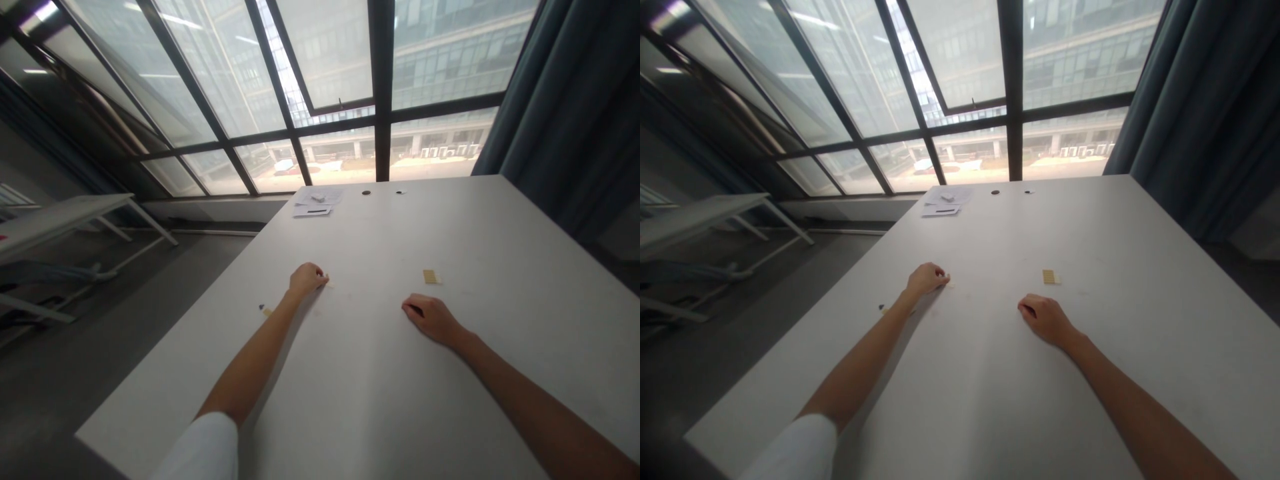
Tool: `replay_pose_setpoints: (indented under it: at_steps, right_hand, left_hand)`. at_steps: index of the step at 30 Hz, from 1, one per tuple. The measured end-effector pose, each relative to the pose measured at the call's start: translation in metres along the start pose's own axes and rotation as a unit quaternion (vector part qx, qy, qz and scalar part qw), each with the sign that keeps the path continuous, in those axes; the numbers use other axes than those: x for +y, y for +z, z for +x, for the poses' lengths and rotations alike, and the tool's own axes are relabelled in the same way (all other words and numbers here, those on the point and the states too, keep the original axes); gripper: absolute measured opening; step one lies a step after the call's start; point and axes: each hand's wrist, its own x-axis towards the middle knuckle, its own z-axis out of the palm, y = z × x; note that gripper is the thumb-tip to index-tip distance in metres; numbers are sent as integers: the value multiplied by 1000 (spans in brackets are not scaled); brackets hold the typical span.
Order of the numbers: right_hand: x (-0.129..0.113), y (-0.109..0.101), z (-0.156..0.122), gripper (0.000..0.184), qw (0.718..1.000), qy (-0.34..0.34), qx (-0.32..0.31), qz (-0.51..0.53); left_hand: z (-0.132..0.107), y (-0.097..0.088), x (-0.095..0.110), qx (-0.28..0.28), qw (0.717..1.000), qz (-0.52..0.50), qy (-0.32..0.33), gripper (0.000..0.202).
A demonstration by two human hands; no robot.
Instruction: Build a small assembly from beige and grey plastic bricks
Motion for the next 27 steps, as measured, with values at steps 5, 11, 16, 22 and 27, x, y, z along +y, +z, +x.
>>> replay_pose_setpoints:
  at_steps: [5, 11, 16, 22, 27]
  right_hand:
    - [0, 0, 0, 22, 1000, 4, -4, -3]
    - [0, 1, 0, 22, 1000, 2, 1, 1]
    - [-3, -1, 1, 22, 1000, 3, 3, 8]
    - [2, 2, 1, 20, 998, -1, 40, 58]
    - [5, 0, 3, 21, 985, 39, 144, 86]
  left_hand:
    - [3, 4, -5, 19, 999, -38, 10, 29]
    - [3, 1, -10, 2, 985, -169, -41, 17]
    - [-14, -9, 21, 23, 961, -275, -14, 28]
    - [-48, 3, 101, -50, 913, -401, 64, 34]
    - [-60, 29, 152, -124, 848, -514, 40, 37]
